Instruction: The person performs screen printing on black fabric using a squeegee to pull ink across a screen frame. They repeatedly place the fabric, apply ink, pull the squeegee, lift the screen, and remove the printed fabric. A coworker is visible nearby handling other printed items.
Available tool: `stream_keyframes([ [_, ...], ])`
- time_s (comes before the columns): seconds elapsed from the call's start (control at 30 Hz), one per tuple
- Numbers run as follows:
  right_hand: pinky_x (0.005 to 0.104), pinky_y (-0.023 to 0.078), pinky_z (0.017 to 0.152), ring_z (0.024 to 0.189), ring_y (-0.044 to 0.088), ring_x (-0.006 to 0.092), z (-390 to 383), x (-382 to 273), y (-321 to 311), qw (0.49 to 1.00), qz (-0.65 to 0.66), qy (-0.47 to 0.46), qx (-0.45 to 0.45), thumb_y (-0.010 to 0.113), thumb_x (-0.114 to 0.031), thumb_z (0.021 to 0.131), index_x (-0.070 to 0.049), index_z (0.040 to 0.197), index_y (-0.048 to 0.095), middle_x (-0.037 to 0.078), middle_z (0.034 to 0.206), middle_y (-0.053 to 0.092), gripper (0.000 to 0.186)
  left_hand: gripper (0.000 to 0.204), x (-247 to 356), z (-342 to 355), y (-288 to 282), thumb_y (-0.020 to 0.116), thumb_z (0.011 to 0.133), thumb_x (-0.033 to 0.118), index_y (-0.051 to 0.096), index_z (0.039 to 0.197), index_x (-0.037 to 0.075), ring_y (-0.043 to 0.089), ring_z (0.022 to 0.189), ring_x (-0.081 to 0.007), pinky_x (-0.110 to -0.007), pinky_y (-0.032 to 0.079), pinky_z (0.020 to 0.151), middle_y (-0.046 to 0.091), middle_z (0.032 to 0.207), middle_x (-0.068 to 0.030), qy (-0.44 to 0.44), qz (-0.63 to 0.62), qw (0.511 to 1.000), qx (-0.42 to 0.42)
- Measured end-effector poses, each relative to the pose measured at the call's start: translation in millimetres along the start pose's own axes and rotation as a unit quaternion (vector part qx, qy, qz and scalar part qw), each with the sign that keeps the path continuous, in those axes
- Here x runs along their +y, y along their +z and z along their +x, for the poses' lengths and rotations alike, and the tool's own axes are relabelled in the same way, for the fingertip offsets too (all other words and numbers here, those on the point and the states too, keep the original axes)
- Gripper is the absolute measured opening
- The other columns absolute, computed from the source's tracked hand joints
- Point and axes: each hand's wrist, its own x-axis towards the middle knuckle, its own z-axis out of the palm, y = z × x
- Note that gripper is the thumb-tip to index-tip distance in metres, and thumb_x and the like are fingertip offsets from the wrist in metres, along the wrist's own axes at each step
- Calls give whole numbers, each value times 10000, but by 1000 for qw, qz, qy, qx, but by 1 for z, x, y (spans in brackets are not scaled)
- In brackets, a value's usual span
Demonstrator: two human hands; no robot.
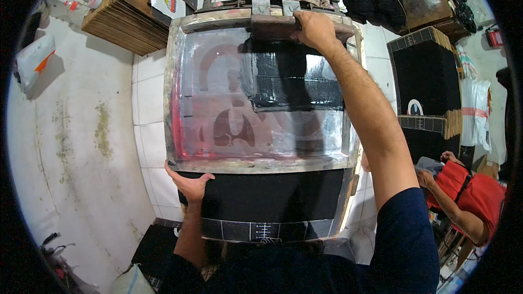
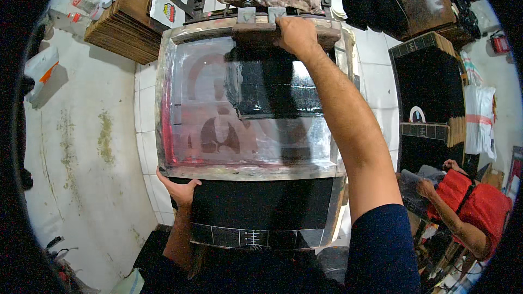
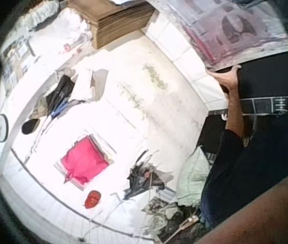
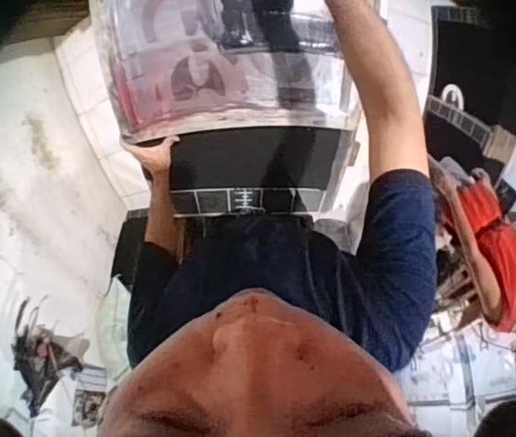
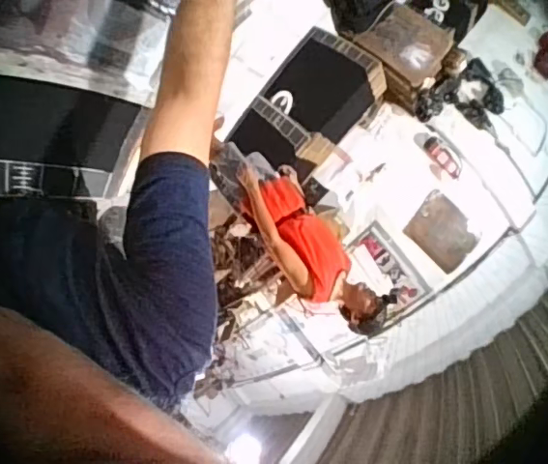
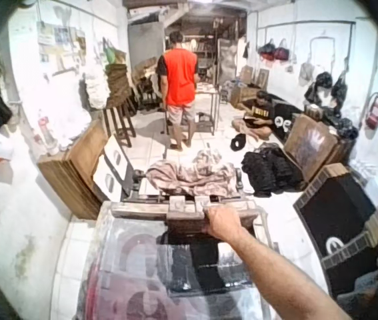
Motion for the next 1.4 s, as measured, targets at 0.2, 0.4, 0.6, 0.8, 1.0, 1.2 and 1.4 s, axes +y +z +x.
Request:
stream_keyframes([
  [0.2,502,526,743,876,692,392,-59,-24,-26,990,61,-61,111,819,-174,747,-62,961,656,160,889,724,291,1516,8,4,3,1050,413,319,109,1555,-10,418,1343,-453,-525,345,1131,382,1464,-296,-20,32,999,2],
  [0.4,486,504,788,942,701,316,-131,-69,-10,1000,11,13,-6,832,-165,774,-92,1012,642,91,950,729,313,1485,12,2,0,1034,489,342,68,1561,-10,365,1361,-459,-563,297,1137,344,1480,-299,-40,42,998,-19],
  [0.6,489,477,762,921,694,319,-138,-65,-15,1000,13,17,-16,815,-158,768,-116,1056,655,79,960,728,333,1460,9,3,-2,1026,520,333,63,1560,-16,346,1366,-468,-568,279,1143,326,1487,-309,-58,50,996,-41],
  [0.8,462,453,780,932,679,293,-167,-68,-8,999,35,-2,-35,817,-194,761,-141,983,644,65,884,711,286,1449,11,2,-1,1025,509,269,66,1557,-21,350,1367,-467,-557,270,1159,301,1497,-311,-79,38,995,-37],
  [1.0,514,449,869,1033,664,312,-83,-25,0,999,9,10,32,823,-202,758,-124,1016,644,90,975,716,323,1444,17,2,-1,1025,500,265,81,1554,-22,357,1363,-473,-556,286,1153,329,1480,-305,-77,41,996,-30],
  [1.2,486,514,792,1014,681,328,-13,4,0,999,-9,4,38,810,-215,774,-127,1154,651,122,1040,719,421,1417,11,2,3,1013,478,232,119,1548,-22,403,1338,-472,-542,311,1146,379,1457,-307,-50,33,998,-2],
  [1.4,430,446,836,1027,627,256,-102,-35,18,994,-40,18,100,770,-25,703,-147,1090,634,37,1033,656,428,1409,2,4,6,1006,476,212,124,1542,-51,392,1360,-465,-536,296,1158,371,1456,-318,-14,12,1000,4],
])
